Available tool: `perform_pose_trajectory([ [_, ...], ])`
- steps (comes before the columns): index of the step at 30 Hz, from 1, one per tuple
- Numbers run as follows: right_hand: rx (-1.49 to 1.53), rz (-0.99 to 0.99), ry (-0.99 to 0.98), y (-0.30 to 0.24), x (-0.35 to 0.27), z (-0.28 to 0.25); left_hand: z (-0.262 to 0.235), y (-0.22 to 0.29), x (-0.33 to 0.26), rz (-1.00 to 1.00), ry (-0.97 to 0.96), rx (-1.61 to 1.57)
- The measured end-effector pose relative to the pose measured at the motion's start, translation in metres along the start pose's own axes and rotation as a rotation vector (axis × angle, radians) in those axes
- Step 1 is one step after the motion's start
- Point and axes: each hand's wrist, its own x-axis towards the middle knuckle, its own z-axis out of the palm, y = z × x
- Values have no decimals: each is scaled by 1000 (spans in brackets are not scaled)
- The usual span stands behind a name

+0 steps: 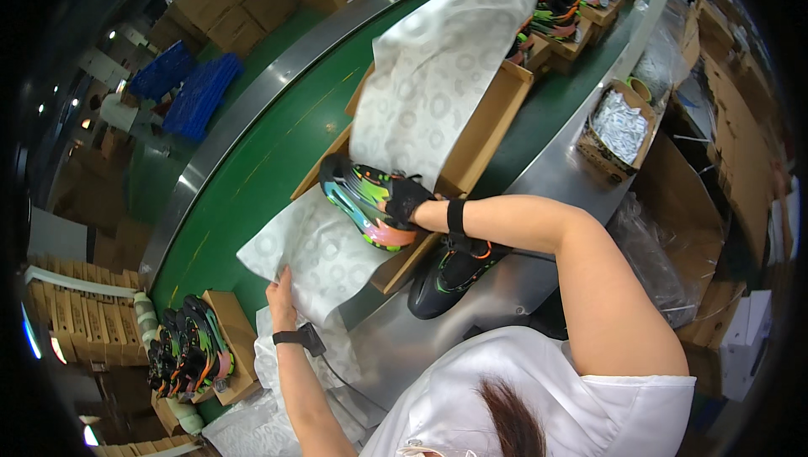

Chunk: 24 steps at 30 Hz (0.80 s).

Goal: Packing shoes into boxes and placing them on a conveyor belt.

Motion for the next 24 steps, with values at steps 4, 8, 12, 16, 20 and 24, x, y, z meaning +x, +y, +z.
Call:
perform_pose_trajectory([
  [4, 102, 46, -41, -13, -4, 10, -17, 35, 6, -229, -49, -136],
  [8, 167, 187, -192, -6, 2, 18, 0, 79, 0, -159, -195, -264],
  [12, 138, 281, -395, -30, -8, 40, 74, 88, -15, -12, -524, -315],
  [16, -451, -162, -766, -71, -29, 40, 118, 56, -17, 128, -542, 141],
  [20, -871, -436, -228, -8, -8, -2, 148, 15, -27, 920, -325, 1122],
  [24, -952, -221, -576, 25, -26, -72, 151, -5, -25, 837, -268, 1499],
])
